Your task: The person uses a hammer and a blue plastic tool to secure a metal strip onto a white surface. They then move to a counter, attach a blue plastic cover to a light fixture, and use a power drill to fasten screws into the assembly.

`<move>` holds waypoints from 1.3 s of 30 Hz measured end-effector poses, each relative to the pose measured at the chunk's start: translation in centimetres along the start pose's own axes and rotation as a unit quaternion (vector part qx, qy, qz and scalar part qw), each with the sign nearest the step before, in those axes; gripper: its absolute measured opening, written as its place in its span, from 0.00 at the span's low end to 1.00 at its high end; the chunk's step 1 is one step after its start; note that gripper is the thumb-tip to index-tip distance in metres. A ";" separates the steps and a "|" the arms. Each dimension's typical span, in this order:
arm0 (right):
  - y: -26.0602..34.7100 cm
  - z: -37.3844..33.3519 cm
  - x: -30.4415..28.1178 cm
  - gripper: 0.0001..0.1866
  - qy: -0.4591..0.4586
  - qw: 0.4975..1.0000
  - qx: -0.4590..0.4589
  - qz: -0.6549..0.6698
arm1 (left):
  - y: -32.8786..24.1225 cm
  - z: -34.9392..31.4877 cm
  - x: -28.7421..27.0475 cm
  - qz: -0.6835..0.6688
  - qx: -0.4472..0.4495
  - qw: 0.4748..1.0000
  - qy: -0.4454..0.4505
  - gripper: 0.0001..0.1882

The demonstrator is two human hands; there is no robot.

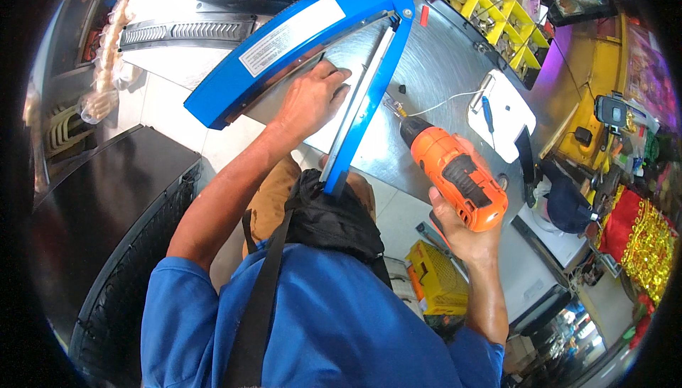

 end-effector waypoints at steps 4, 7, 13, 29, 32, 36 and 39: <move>-1.6 -1.1 -0.7 0.26 -0.016 1.000 0.014 -0.003 | 0.1 -0.3 2.1 0.018 0.058 0.996 0.063 0.07; -1.3 -1.0 -0.5 0.33 -0.018 1.000 -0.009 -0.006 | -0.4 -0.2 2.0 0.046 0.077 0.995 0.052 0.05; -1.3 -1.6 0.2 0.31 -0.029 0.999 -0.015 0.032 | -0.3 -0.4 -0.7 -0.112 -0.054 0.992 0.016 0.05; 5.7 2.2 5.2 0.23 0.019 0.982 0.041 0.185 | 1.4 -0.9 -3.3 -0.777 -0.203 0.595 -0.016 0.09; 7.8 2.9 5.8 0.22 0.014 0.981 0.014 0.192 | 2.4 -0.4 -3.8 -0.798 -0.222 0.559 -0.041 0.09; 8.5 3.4 6.1 0.22 0.033 0.998 0.007 0.055 | 3.0 0.1 -5.1 -0.831 -0.246 0.495 -0.065 0.10; 9.6 4.1 6.5 0.21 0.022 0.995 0.002 0.099 | 2.8 0.3 -5.3 -0.841 -0.242 0.481 -0.051 0.11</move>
Point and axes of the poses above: each hand's wrist, its own z-axis towards the middle knuckle, its own x-axis out of the palm, y = z × x, the point moved 10 cm from there along z, towards the middle knuckle, and after that the axes turned 6 degrees about -z, right-handed, at the moved point
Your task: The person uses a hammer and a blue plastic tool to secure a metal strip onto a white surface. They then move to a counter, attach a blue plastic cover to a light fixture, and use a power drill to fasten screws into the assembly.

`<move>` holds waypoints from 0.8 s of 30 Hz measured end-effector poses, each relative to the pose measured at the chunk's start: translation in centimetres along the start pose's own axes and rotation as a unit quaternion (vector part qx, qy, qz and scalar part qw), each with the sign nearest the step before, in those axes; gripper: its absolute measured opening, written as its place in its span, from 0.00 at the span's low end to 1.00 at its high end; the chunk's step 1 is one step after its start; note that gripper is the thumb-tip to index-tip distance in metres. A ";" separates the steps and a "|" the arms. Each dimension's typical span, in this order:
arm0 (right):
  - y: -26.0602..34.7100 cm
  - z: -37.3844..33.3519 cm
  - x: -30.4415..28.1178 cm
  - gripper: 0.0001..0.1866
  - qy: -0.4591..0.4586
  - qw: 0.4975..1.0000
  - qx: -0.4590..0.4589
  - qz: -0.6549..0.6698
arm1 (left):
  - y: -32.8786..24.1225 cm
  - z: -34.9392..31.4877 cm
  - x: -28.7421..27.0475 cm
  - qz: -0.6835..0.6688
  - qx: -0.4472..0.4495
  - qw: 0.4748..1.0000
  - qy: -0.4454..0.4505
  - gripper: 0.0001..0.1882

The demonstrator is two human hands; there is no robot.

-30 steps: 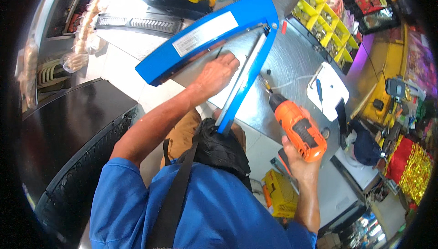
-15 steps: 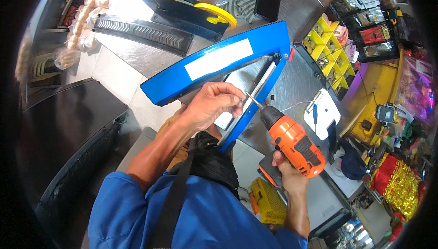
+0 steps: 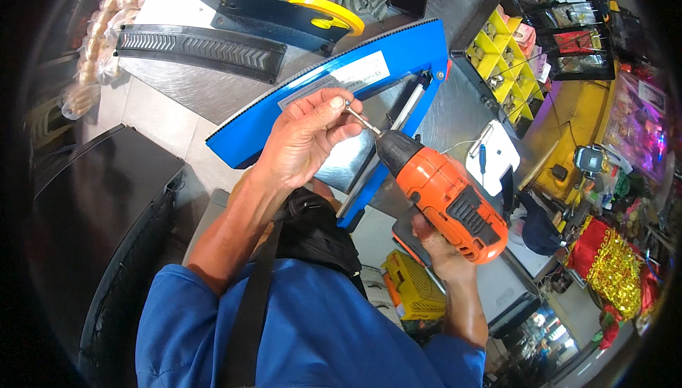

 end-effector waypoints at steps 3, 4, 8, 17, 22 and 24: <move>0.6 0.2 0.2 0.20 -0.004 1.000 -0.002 0.013 | 0.3 0.0 0.2 -0.054 -0.009 0.999 0.001 0.10; 0.6 0.2 0.1 0.20 -0.001 1.000 0.001 0.015 | 0.4 0.0 0.2 -0.079 -0.010 0.997 -0.001 0.10; 0.6 0.1 -0.7 0.19 0.021 1.000 0.005 -0.015 | 0.7 0.2 0.4 -0.093 -0.009 0.995 0.032 0.09; 1.3 -0.1 -1.8 0.20 0.016 0.995 0.015 -0.102 | 1.9 0.2 0.6 -0.128 -0.021 0.991 0.023 0.11; 2.1 0.3 -2.1 0.20 0.034 0.980 -0.057 -0.190 | 1.7 0.2 0.3 -0.071 0.001 0.997 0.039 0.11; 2.4 0.5 -1.5 0.20 0.025 0.985 -0.046 -0.166 | 1.8 0.5 0.4 -0.099 0.035 0.993 0.054 0.10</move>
Point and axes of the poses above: each hand's wrist, its own z-axis towards the middle knuckle, its own x-axis out of the palm, y = z × x, the point moved 10 cm from there along z, towards the middle knuckle, and after that the axes turned 6 degrees about -z, right-handed, at the moved point
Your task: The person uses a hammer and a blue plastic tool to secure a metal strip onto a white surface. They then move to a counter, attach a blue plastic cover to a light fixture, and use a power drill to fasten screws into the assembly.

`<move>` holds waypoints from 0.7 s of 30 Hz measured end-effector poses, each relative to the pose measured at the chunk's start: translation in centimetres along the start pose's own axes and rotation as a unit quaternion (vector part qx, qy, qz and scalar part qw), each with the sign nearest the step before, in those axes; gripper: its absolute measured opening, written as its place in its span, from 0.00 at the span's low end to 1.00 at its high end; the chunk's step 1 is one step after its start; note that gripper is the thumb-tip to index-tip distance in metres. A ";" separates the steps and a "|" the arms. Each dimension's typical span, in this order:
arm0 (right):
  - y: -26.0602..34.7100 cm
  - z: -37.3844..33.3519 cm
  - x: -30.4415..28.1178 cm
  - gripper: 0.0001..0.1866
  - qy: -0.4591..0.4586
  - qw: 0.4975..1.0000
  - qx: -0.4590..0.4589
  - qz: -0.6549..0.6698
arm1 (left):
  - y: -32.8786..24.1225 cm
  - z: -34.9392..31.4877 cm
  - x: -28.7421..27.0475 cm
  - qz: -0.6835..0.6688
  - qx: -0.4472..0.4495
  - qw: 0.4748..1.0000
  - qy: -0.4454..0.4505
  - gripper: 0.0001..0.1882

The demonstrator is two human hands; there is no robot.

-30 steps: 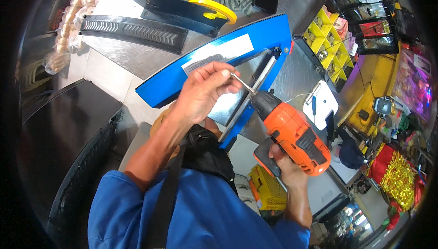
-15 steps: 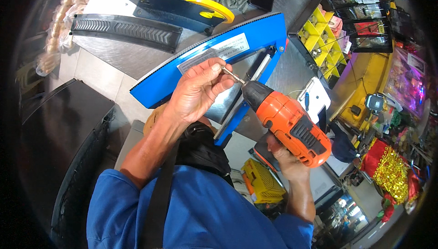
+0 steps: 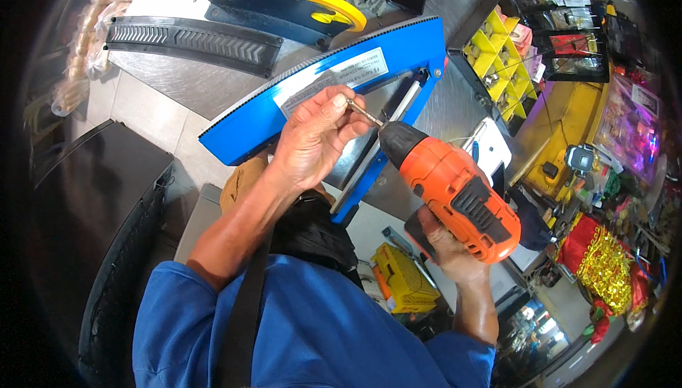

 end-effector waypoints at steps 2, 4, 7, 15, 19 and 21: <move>0.8 0.4 0.8 0.19 0.005 0.998 0.044 0.052 | 0.4 0.3 0.1 -0.033 0.013 0.999 0.000 0.10; 1.2 0.9 0.9 0.18 0.004 0.997 0.048 0.056 | 1.1 0.4 0.3 -0.078 0.008 0.997 -0.018 0.09; 0.9 1.7 1.0 0.17 -0.010 1.000 0.013 -0.010 | 2.7 1.3 -0.1 -0.158 0.017 0.986 -0.043 0.09; 0.3 4.2 1.5 0.19 -0.015 1.000 0.021 -0.016 | 2.4 1.8 -0.5 -0.222 0.024 0.965 -0.138 0.14; 1.3 5.4 1.4 0.14 -0.017 0.998 0.004 -0.057 | 2.3 2.6 0.0 -0.265 0.024 0.955 -0.132 0.11; 2.5 6.1 1.9 0.13 -0.019 0.998 0.004 -0.053 | 2.6 3.1 -0.7 -0.291 0.016 0.946 -0.139 0.10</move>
Point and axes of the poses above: each hand's wrist, its own z-axis towards the middle knuckle, its own x-axis out of the palm, y = z × x, the point moved 10 cm from there along z, towards the middle knuckle, and after that the axes turned 6 degrees about -z, right-handed, at the moved point
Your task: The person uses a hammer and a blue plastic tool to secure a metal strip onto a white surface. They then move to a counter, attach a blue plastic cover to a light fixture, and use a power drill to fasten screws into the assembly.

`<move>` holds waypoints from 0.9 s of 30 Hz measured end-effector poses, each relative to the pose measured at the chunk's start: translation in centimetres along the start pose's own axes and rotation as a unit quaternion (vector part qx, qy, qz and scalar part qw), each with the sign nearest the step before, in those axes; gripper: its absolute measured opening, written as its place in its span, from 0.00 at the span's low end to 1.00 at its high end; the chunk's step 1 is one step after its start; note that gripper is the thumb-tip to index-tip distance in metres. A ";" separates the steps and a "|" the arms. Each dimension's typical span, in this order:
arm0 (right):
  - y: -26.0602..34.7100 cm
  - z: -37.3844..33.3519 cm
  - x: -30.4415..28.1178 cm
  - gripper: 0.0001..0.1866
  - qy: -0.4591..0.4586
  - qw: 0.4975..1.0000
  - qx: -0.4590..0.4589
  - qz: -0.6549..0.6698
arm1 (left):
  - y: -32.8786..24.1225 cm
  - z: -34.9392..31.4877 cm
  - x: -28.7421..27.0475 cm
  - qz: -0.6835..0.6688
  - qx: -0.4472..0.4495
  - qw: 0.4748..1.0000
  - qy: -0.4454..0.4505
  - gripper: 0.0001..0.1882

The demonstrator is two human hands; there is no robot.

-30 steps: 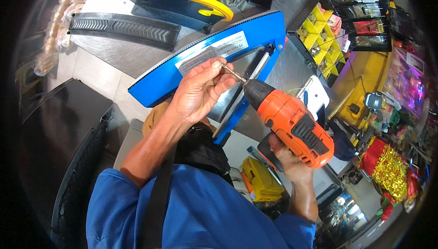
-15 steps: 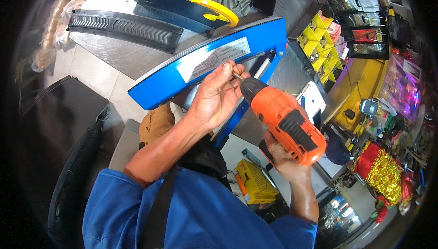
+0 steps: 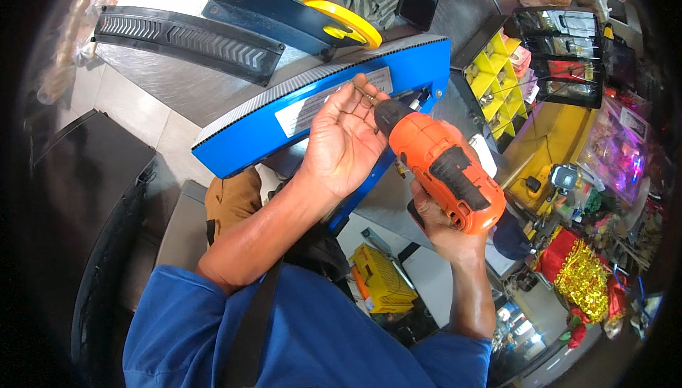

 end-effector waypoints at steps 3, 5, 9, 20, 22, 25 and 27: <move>0.1 0.7 0.0 0.14 0.005 1.000 -0.001 -0.018 | 0.4 0.4 0.0 -0.034 -0.011 0.999 0.008 0.09; -0.4 1.0 -0.1 0.14 0.013 0.999 -0.005 -0.035 | 0.5 0.5 0.2 -0.053 -0.018 0.998 0.014 0.09; -0.2 1.4 -0.1 0.15 0.029 0.997 -0.006 -0.071 | 1.0 0.4 0.3 -0.096 -0.020 0.995 -0.003 0.08; 0.0 1.7 0.2 0.30 0.079 0.992 0.070 -0.073 | 0.9 0.4 0.9 -0.085 -0.025 0.996 0.001 0.09; -0.1 1.6 0.0 0.31 0.083 0.990 0.083 -0.084 | 0.9 0.5 0.9 -0.082 -0.027 0.996 0.003 0.08; -0.1 1.5 -0.2 0.30 0.072 0.990 0.084 -0.085 | 0.9 0.5 0.7 -0.086 -0.033 0.996 0.003 0.08; 0.5 1.7 -0.6 0.23 0.044 0.995 0.038 -0.087 | 0.9 0.5 0.7 -0.085 -0.033 0.996 -0.002 0.08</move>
Point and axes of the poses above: each hand's wrist, its own z-axis towards the middle knuckle, its own x-axis out of the palm, y = z × x, the point moved 10 cm from there along z, towards the middle knuckle, and after that the axes turned 6 degrees about -z, right-handed, at the moved point
